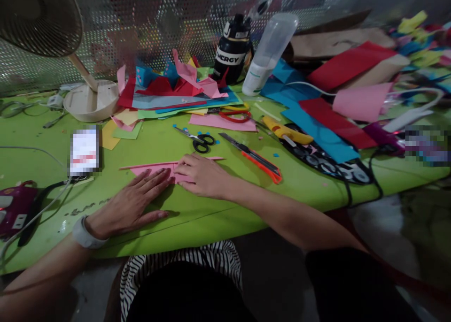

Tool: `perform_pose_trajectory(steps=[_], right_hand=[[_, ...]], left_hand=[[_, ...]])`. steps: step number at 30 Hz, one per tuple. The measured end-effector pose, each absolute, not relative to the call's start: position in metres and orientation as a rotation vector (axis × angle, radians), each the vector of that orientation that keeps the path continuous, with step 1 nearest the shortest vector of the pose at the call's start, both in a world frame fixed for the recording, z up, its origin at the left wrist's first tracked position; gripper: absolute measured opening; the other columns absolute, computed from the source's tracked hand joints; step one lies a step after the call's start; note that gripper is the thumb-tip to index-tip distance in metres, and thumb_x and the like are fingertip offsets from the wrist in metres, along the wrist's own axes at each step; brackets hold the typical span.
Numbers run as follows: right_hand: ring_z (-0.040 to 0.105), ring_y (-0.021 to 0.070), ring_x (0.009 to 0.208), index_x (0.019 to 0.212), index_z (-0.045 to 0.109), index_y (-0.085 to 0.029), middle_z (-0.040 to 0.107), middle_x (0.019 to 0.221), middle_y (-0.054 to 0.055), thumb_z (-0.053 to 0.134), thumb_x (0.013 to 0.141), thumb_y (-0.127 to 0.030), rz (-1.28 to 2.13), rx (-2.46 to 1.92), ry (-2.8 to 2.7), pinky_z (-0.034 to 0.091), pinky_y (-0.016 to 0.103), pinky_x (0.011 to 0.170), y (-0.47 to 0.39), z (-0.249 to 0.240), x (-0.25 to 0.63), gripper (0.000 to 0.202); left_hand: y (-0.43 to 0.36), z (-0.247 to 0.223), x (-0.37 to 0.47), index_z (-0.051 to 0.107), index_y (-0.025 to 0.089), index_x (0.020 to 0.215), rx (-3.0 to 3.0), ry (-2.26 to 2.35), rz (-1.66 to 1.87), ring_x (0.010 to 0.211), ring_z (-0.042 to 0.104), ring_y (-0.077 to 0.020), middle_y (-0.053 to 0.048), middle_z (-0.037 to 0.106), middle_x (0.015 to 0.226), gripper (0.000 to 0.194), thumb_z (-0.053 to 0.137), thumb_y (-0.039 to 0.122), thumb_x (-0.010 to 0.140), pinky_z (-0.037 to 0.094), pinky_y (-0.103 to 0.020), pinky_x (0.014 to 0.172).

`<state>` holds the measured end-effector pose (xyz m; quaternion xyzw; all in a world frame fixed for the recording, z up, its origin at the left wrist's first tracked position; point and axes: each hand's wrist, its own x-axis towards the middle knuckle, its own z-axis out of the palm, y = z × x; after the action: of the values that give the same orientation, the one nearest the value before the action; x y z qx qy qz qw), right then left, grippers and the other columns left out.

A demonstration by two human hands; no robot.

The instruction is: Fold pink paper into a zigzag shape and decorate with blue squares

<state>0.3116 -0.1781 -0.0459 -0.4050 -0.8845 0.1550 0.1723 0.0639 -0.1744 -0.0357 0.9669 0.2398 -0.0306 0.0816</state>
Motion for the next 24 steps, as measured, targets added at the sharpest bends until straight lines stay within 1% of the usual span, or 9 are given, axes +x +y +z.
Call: perform_pose_trajectory(steps=[5,8,12,17,24], right_hand=[[0.058,0.0231,0.102,0.113,0.066,-0.014,0.063,0.109,0.012,0.054,0.093,-0.028,0.412,-1.136,-2.511,0.050,0.040,0.091,-0.179,-0.044,0.311,0.027],[0.058,0.0227,0.101,0.112,0.066,-0.014,0.063,0.109,0.012,0.054,0.093,-0.026,0.379,-1.129,-2.532,0.050,0.039,0.090,-0.181,-0.042,0.311,0.025],[0.058,0.0231,0.098,0.107,0.067,-0.015,0.065,0.106,0.013,0.051,0.094,-0.023,0.213,-1.089,-2.595,0.050,0.040,0.087,-0.186,-0.042,0.309,0.022],[0.058,0.0250,0.093,0.103,0.068,-0.014,0.066,0.102,0.013,0.052,0.093,-0.026,-0.033,-1.014,-2.653,0.047,0.041,0.081,-0.196,-0.045,0.305,0.023],[0.058,0.0236,0.088,0.105,0.067,-0.011,0.068,0.100,0.011,0.050,0.092,-0.024,-0.116,-0.960,-2.664,0.043,0.039,0.080,-0.202,-0.045,0.299,0.025]], left_hand=[[-0.176,-0.035,0.064,0.021,0.012,0.152,2.887,0.719,-0.108,0.148,0.013,-0.0243,-0.014,0.018,0.159,0.079,0.029,0.065,0.094,0.011,-0.044,0.121],[-0.177,-0.035,0.065,0.023,0.012,0.152,2.891,0.728,-0.117,0.148,0.013,-0.0243,-0.014,0.018,0.159,0.079,0.028,0.066,0.094,0.009,-0.045,0.121],[-0.176,-0.036,0.064,0.023,0.015,0.152,2.887,0.732,-0.098,0.149,0.014,-0.0234,-0.012,0.019,0.159,0.079,0.028,0.067,0.094,0.005,-0.046,0.121],[-0.175,-0.036,0.062,0.023,0.015,0.152,2.858,0.716,-0.092,0.149,0.012,-0.0234,-0.012,0.017,0.160,0.081,0.029,0.069,0.092,0.002,-0.045,0.122],[-0.176,-0.036,0.060,0.023,0.014,0.152,2.834,0.724,-0.108,0.149,0.010,-0.0235,-0.012,0.013,0.160,0.084,0.029,0.071,0.091,0.000,-0.045,0.121]])
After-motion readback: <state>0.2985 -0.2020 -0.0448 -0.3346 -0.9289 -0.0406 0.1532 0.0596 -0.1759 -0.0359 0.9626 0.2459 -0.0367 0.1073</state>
